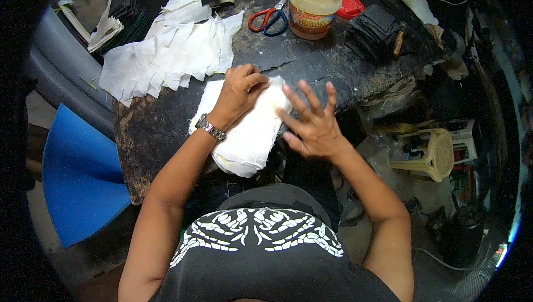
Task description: The person repeatedly applies a paste from a tub onto white fabric pieces and presses them together to form a stack. The person then handles black fabric pieces, arranging them on the table.
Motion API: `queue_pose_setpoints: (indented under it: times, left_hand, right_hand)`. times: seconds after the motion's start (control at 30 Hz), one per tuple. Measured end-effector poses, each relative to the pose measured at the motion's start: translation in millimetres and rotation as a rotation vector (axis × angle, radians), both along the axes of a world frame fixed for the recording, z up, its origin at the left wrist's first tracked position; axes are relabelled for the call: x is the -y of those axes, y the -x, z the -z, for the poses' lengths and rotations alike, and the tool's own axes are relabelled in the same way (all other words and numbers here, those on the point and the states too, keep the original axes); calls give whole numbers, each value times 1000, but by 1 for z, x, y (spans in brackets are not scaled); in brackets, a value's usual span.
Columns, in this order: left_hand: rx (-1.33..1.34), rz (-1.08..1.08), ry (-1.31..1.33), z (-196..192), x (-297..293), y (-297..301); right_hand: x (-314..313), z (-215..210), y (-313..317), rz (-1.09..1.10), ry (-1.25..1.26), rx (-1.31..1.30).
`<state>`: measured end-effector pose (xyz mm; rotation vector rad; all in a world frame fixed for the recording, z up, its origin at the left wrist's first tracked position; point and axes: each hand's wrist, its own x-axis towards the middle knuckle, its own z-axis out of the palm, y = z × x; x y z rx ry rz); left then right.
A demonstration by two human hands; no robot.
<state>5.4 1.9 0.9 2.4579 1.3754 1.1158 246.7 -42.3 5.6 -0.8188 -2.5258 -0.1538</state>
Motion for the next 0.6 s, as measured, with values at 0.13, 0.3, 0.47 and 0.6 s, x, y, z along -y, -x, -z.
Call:
queue_pose_setpoints:
  times: [0.13, 0.3, 0.47, 0.6]
  left_hand:
    - [-41, 3, -102, -1, 0, 0]
    - [-40, -9, -90, -2, 0, 0]
    - [11, -16, -94, -4, 1, -2]
    - [71, -20, -88, -7, 3, -1]
  right_hand:
    - [-31, 3, 10, 50, -42, 76]
    - [-39, 4, 7, -80, 86, 142]
    - [-6, -5, 5, -120, 313, 145]
    - [16, -13, 7, -202, 652, 77]
